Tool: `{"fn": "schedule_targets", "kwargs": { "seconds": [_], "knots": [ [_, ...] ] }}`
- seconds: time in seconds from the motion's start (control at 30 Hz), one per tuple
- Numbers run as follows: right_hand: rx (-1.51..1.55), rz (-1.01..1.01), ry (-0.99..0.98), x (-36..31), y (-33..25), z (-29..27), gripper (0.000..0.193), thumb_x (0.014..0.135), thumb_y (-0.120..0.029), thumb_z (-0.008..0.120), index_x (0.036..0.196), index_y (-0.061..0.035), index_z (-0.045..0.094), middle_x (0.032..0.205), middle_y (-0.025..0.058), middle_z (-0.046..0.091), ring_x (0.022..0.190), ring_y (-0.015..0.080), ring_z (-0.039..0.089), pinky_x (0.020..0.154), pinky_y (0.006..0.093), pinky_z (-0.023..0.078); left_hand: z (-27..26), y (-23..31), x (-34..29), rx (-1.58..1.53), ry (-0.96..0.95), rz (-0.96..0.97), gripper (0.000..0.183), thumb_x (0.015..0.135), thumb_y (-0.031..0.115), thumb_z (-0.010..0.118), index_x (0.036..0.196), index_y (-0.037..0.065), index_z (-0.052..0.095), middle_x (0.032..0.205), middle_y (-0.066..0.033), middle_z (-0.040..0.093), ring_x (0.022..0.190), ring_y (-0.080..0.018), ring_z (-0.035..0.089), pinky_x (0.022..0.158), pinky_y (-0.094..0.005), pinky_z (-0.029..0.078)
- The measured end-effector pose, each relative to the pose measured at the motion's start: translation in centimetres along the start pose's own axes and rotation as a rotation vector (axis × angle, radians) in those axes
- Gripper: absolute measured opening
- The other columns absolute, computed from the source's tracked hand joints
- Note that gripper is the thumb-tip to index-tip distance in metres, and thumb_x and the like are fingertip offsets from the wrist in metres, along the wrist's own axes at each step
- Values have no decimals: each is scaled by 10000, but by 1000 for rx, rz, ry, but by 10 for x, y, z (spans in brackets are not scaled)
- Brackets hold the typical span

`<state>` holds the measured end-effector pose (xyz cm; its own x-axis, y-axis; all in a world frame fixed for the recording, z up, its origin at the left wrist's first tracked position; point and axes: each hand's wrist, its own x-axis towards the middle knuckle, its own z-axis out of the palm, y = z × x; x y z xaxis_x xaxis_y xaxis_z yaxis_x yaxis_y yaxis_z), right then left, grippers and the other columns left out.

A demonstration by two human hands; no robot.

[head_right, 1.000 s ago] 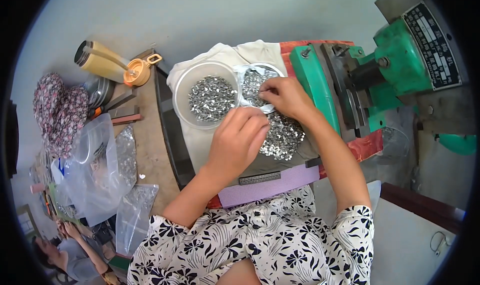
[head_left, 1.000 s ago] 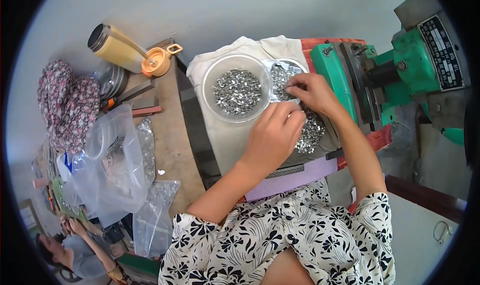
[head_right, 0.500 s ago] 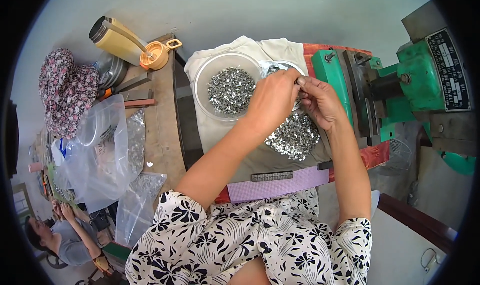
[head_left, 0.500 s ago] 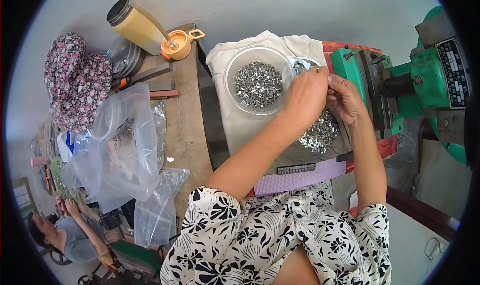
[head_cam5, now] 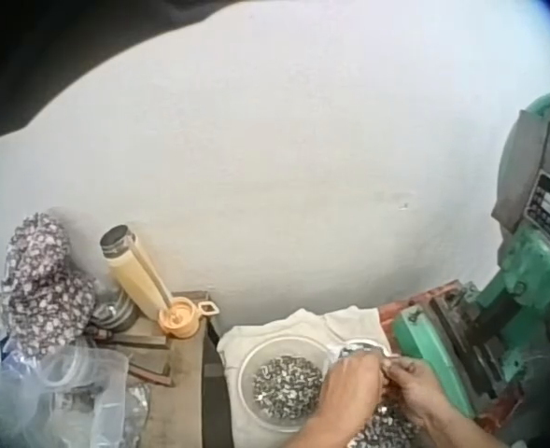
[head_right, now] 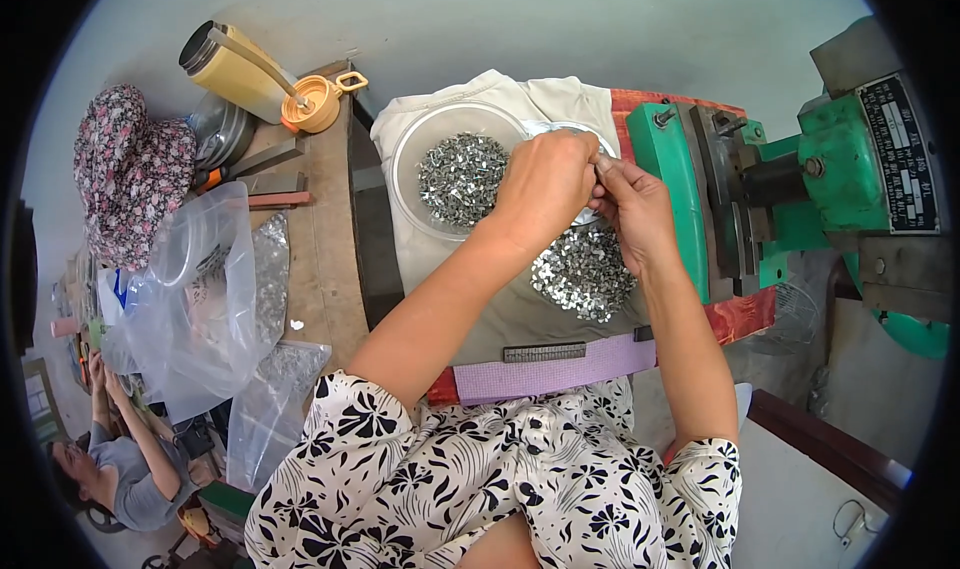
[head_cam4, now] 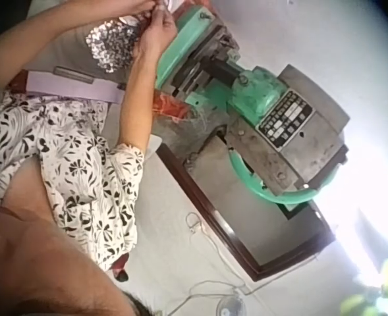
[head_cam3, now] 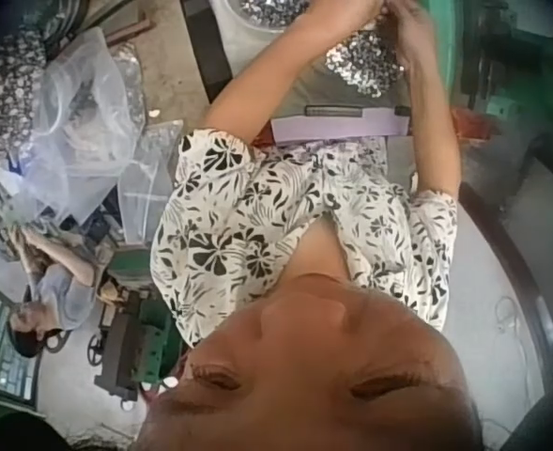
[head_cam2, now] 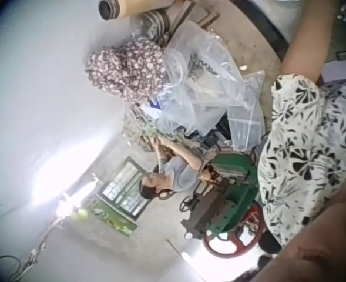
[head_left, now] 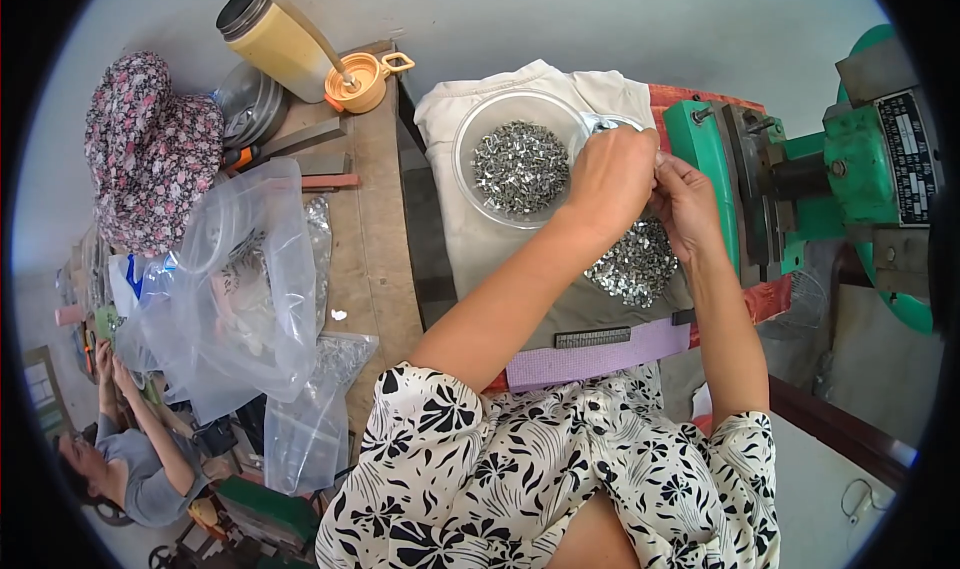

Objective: Aligning small metal buttons on a strip and using a press machine to secure them.

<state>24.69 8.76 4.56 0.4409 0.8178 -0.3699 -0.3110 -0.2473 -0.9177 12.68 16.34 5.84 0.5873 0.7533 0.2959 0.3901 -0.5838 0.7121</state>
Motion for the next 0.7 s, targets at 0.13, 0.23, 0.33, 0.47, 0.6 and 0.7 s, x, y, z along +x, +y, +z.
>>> {"fn": "schedule_targets", "kwargs": {
  "seconds": [0.13, 0.23, 0.33, 0.47, 0.6, 0.7],
  "knots": [
    [-51, 0, -33, -2, -4, 4, 253, 1007, -200, 578, 1122, 1, 677, 838, -1, 666, 682, 56, 602, 614, 185, 534, 4, -4, 1, 78, 61, 74, 95, 786, 78, 630, 835, -2, 649, 789, -206, 653, 773, -376, 666, 709, -475, 541],
    [-95, 0, -89, -5, -8, 2, 274, 1012, -202, 565, 1165, 3, 665, 842, 6, 678, 674, 62, 626, 600, 192, 544, 6, -4, 0, 83, 98, 82, 103, 788, 85, 633, 838, -4, 646, 797, -203, 653, 777, -371, 667, 710, -476, 540],
    [-88, -43, -90, -7, -7, 1, 291, 1012, -212, 564, 1194, -5, 657, 851, 9, 688, 663, 64, 636, 587, 197, 552, 4, -2, 1, 10, 98, 33, 115, 782, 96, 641, 829, -9, 645, 787, -191, 665, 768, -360, 675, 697, -467, 538],
    [-91, -27, -26, -4, -3, -2, 268, 1000, -232, 591, 1149, -25, 673, 807, -9, 669, 646, 59, 623, 584, 197, 543, -5, 0, 2, -97, 61, -53, 117, 782, 88, 643, 837, -14, 657, 779, -184, 686, 749, -345, 689, 684, -430, 545],
    [182, 70, -76, 1, 0, -7, 185, 973, -258, 641, 995, -78, 677, 773, -43, 630, 642, 35, 576, 579, 190, 522, -12, 3, -1, -396, 18, -192, 113, 796, 64, 655, 869, -18, 682, 782, -161, 714, 725, -263, 713, 676, -355, 553],
    [288, 94, -77, 3, 3, -7, 172, 960, -274, 662, 940, -102, 667, 788, -54, 626, 653, 25, 555, 580, 185, 515, -10, 2, -1, -476, 28, -227, 113, 809, 46, 663, 892, -24, 692, 787, -144, 722, 725, -208, 717, 677, -324, 554]
  ]
}}
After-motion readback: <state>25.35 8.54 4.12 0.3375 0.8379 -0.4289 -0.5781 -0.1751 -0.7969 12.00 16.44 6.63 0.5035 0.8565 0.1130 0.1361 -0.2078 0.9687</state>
